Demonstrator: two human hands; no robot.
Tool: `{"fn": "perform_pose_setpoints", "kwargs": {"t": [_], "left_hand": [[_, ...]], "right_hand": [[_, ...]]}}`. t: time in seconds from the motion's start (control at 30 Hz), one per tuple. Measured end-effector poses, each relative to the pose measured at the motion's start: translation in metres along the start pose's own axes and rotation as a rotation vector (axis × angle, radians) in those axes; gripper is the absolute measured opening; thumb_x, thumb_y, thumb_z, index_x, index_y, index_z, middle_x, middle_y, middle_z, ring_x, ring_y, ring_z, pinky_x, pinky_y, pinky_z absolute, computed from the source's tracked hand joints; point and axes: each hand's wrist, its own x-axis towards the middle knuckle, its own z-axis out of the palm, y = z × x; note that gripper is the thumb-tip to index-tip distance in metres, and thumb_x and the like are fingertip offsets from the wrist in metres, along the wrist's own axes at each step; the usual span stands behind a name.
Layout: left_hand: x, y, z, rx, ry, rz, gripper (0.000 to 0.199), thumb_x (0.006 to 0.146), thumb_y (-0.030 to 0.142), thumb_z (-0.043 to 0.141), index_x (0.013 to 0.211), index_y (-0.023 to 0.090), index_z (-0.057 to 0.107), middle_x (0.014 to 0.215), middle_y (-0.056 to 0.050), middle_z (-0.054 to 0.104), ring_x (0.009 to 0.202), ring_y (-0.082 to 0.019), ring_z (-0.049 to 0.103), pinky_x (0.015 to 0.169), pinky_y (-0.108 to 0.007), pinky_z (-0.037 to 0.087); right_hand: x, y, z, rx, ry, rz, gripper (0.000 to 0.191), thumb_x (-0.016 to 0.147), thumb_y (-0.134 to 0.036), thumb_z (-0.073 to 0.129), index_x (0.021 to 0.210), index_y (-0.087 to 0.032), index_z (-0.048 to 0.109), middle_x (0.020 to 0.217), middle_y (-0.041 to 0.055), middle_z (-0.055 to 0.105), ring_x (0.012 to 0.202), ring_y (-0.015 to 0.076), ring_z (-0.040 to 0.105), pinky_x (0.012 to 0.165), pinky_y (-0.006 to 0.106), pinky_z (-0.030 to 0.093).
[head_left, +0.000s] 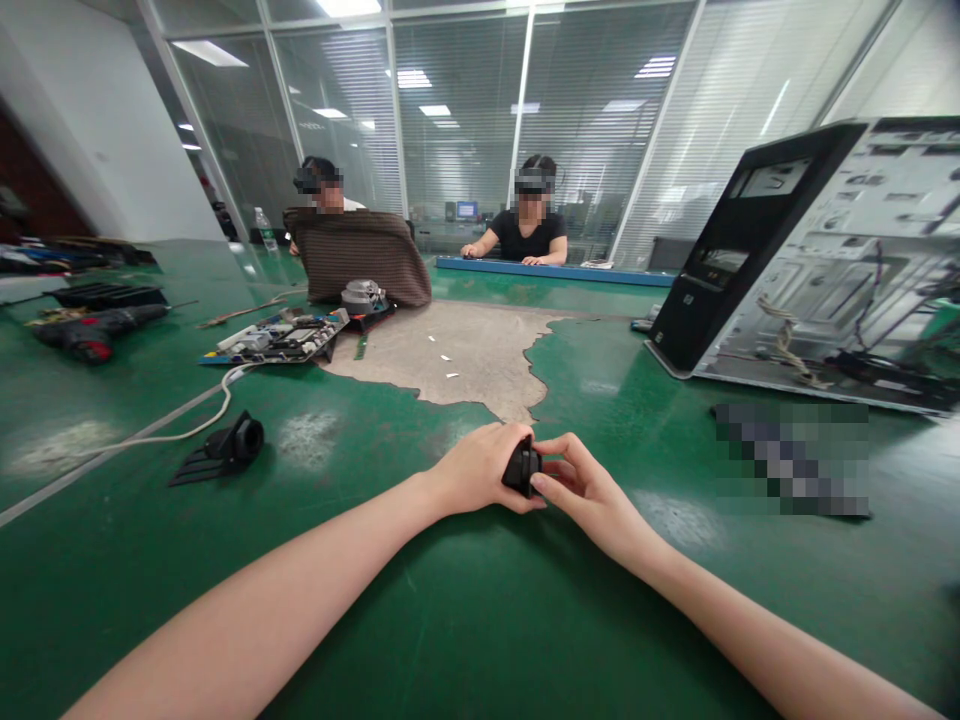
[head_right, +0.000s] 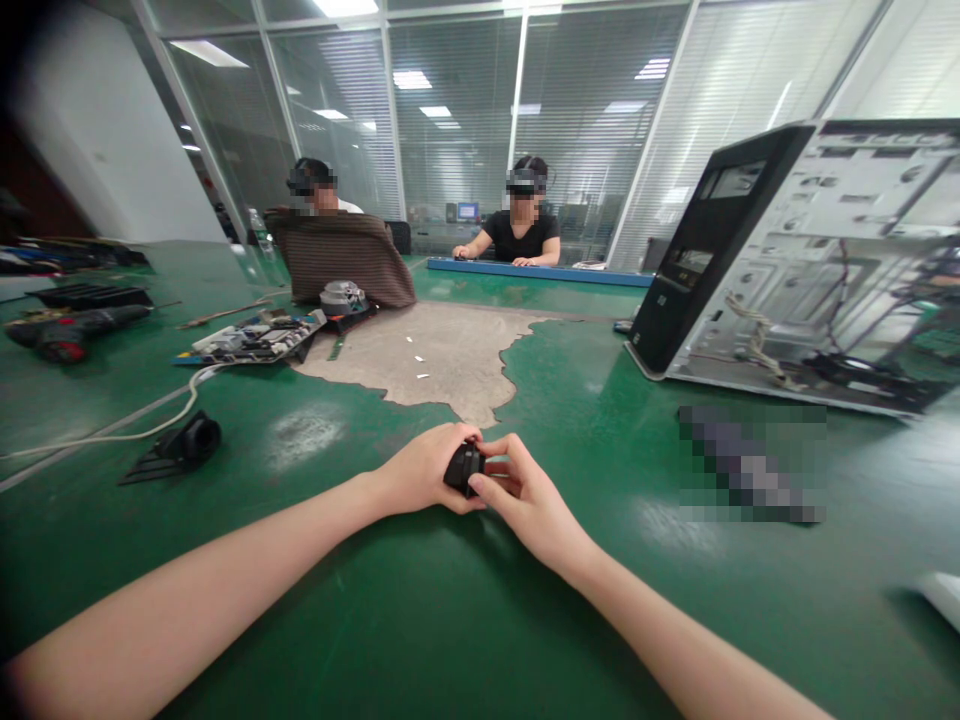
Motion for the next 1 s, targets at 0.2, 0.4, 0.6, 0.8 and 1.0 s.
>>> {"fn": "perform_pose_setpoints", "kwargs": {"t": [0.2,0.4,0.6,0.8,1.0], "left_hand": [[-0.0005,-0.0015,0.0012,0.001,0.006,0.014,0.054,0.059,0.046,0.064,0.099,0.017,0.041,0.091,-0.006,0.055,0.081,-0.022,0.053,0.071,-0.032,0.042],[-0.0001,-0.0007,0.0006,-0.009,0.004,0.004,0.055,0.059,0.047,0.064,0.1,0.017,0.042,0.092,-0.007,0.055,0.083,-0.023,0.053,0.073,-0.034,0.042],[-0.0005,0.0009,-0.0004,-0.041,-0.004,-0.028,0.054,0.059,0.044,0.065,0.1,0.018,0.042,0.092,-0.006,0.055,0.083,-0.023,0.054,0.073,-0.034,0.042],[-0.0013,0.0009,-0.0021,-0.078,-0.01,-0.071,0.059,0.058,0.047,0.065,0.103,0.018,0.041,0.094,-0.007,0.055,0.082,-0.023,0.054,0.07,-0.033,0.042],[-0.0027,0.0019,-0.0029,-0.132,-0.009,-0.078,0.067,0.056,0.054,0.065,0.106,0.018,0.039,0.098,-0.008,0.054,0.088,-0.024,0.053,0.074,-0.034,0.042]], "right_hand": [[-0.0005,0.0031,0.002,-0.042,0.059,-0.056,0.012,0.082,-0.032,0.045,0.09,-0.022,0.043,0.083,-0.0009,0.053,0.077,0.0126,0.055,0.068,0.026,0.046],[0.0025,0.0057,0.0033,-0.048,0.087,-0.041,0.013,0.082,-0.032,0.044,0.09,-0.022,0.042,0.085,-0.0001,0.053,0.076,0.0121,0.054,0.07,0.027,0.046],[0.0038,0.0036,0.001,-0.055,0.054,-0.006,0.017,0.081,-0.032,0.045,0.094,-0.021,0.045,0.091,0.0021,0.054,0.082,0.0144,0.055,0.075,0.031,0.047],[0.0008,0.0016,0.0003,0.011,0.007,-0.047,0.018,0.078,-0.03,0.051,0.093,-0.022,0.043,0.095,0.0019,0.054,0.09,0.0148,0.055,0.078,0.03,0.046],[0.0033,0.0021,0.002,-0.009,0.088,-0.016,0.016,0.08,-0.036,0.047,0.087,-0.022,0.045,0.084,-0.0005,0.055,0.075,0.0124,0.055,0.07,0.027,0.046]]}}
